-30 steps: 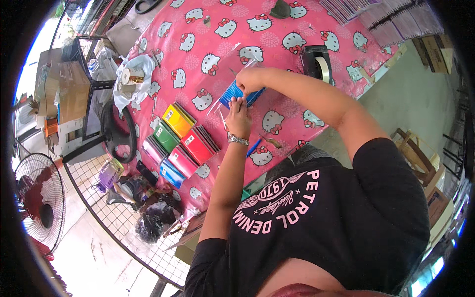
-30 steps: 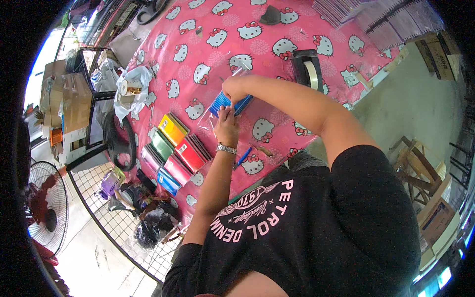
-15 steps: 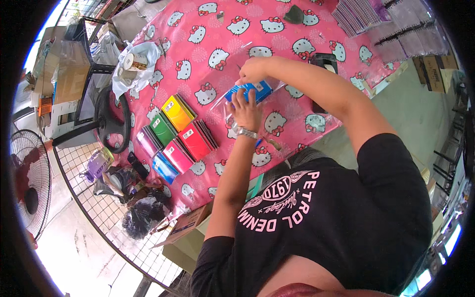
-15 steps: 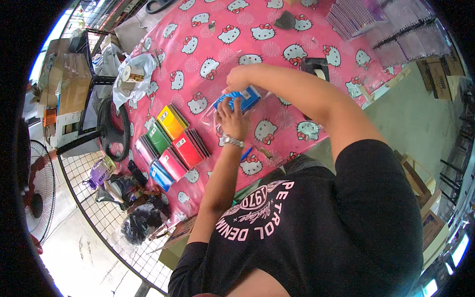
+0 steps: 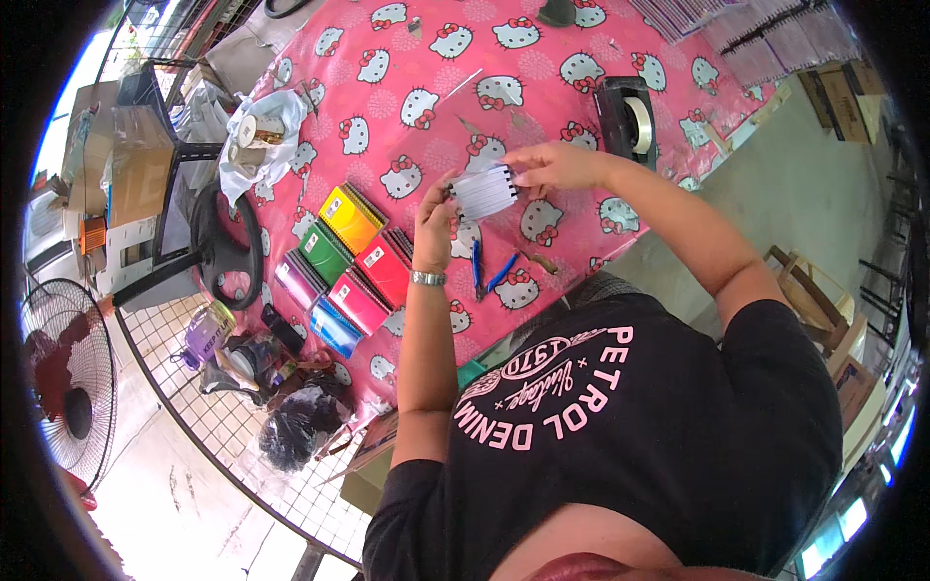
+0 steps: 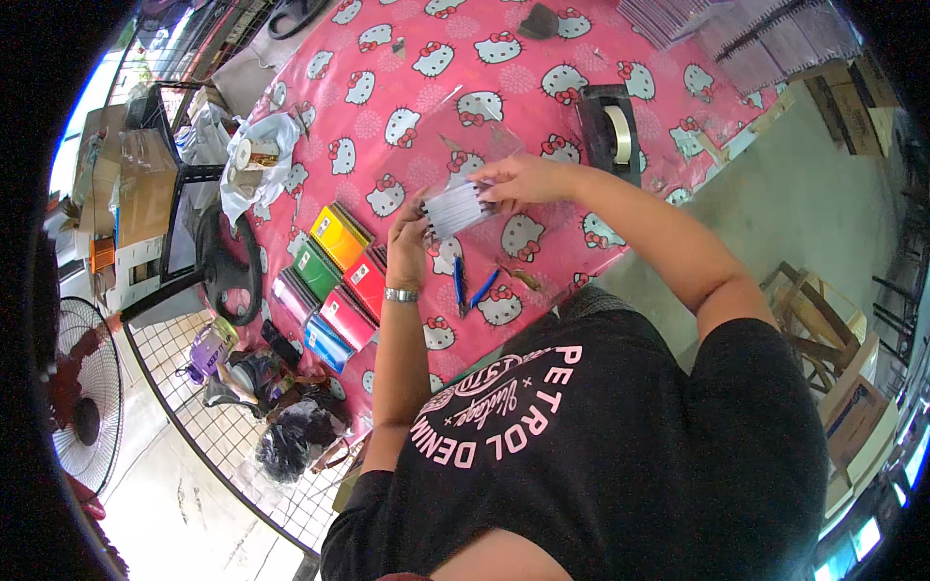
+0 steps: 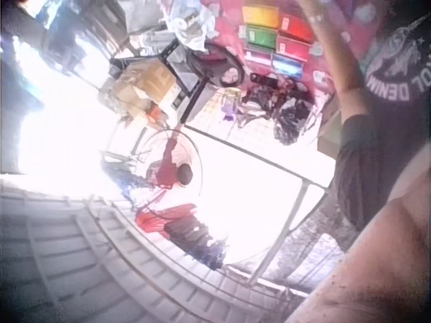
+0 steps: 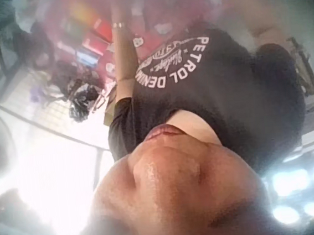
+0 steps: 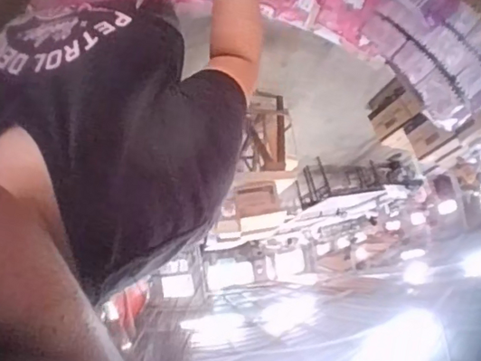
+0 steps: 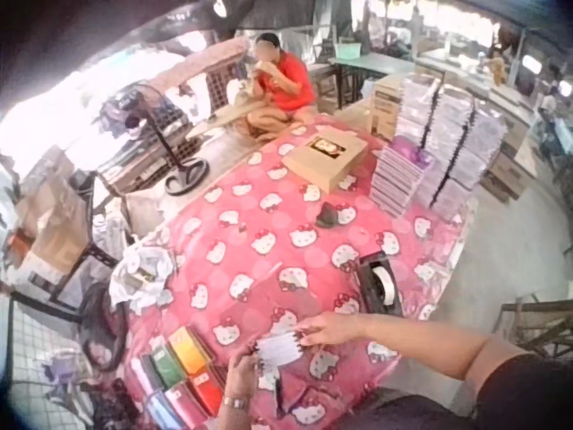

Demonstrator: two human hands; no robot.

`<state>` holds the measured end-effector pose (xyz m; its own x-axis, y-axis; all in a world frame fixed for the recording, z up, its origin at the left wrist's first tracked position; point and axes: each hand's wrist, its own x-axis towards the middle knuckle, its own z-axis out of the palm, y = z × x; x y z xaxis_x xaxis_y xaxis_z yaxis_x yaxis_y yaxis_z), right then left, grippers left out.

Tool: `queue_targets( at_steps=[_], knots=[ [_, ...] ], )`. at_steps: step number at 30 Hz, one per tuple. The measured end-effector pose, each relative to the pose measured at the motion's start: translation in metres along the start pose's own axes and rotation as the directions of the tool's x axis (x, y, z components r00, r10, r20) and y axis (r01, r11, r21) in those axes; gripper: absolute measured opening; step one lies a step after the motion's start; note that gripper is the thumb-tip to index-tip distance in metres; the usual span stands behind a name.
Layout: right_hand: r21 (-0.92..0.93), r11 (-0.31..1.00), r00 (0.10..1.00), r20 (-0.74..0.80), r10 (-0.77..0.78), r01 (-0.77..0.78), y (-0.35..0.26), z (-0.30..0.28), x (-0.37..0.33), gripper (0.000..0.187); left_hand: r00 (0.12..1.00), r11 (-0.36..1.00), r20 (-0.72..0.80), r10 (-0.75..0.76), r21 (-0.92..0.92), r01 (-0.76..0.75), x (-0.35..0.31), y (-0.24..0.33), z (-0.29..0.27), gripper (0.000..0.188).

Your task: The person picks up a stack of colorful notebooks, slides them into a clear plastic bag, and secures the opening with tape.

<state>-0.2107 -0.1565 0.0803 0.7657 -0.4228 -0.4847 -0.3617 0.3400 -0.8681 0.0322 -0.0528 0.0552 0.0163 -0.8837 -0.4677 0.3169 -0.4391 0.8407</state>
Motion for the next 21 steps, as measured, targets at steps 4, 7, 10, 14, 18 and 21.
queue_targets(
  at_steps=[4, 7, 10, 14, 18, 21],
  knots=[
    [-0.555, 0.791, 0.93, -0.08, -0.358, 0.257, -0.003, 0.004, 0.026, 0.03, 0.98, 0.898, 0.064, 0.187, 0.393, -0.197, 0.017, 0.012, 0.011, 0.035],
    [-0.686, 0.61, 0.754, -0.135, -0.642, 0.397, 0.002, 0.012, 0.033, 0.027, 0.919, 0.572, 0.189, 0.347, 0.733, -0.367, 0.023, 0.027, 0.019, 0.026],
    [-0.634, 0.67, 0.757, -0.198, -0.622, 0.385, 0.005, 0.029, 0.022, 0.027, 0.879, 0.332, 0.26, 0.399, 0.853, -0.403, 0.011, 0.032, 0.029, 0.026],
    [-0.676, 0.534, 0.655, -0.1, -0.749, 0.508, 0.003, 0.032, -0.01, 0.026, 0.796, 0.238, 0.485, 0.363, 0.777, -0.582, -0.008, 0.038, 0.019, 0.034],
    [-0.84, 0.288, 0.574, 0.034, -0.818, 0.46, 0.005, 0.042, -0.02, 0.024, 0.735, 0.111, 0.607, 0.303, 0.743, -0.66, -0.02, 0.046, 0.024, 0.037],
    [-0.836, 0.439, 0.552, -0.208, -0.808, 0.328, 0.019, 0.067, 0.0, 0.021, 0.774, 0.217, 0.482, 0.411, 0.773, -0.597, -0.017, 0.019, 0.012, 0.031]
  ],
)
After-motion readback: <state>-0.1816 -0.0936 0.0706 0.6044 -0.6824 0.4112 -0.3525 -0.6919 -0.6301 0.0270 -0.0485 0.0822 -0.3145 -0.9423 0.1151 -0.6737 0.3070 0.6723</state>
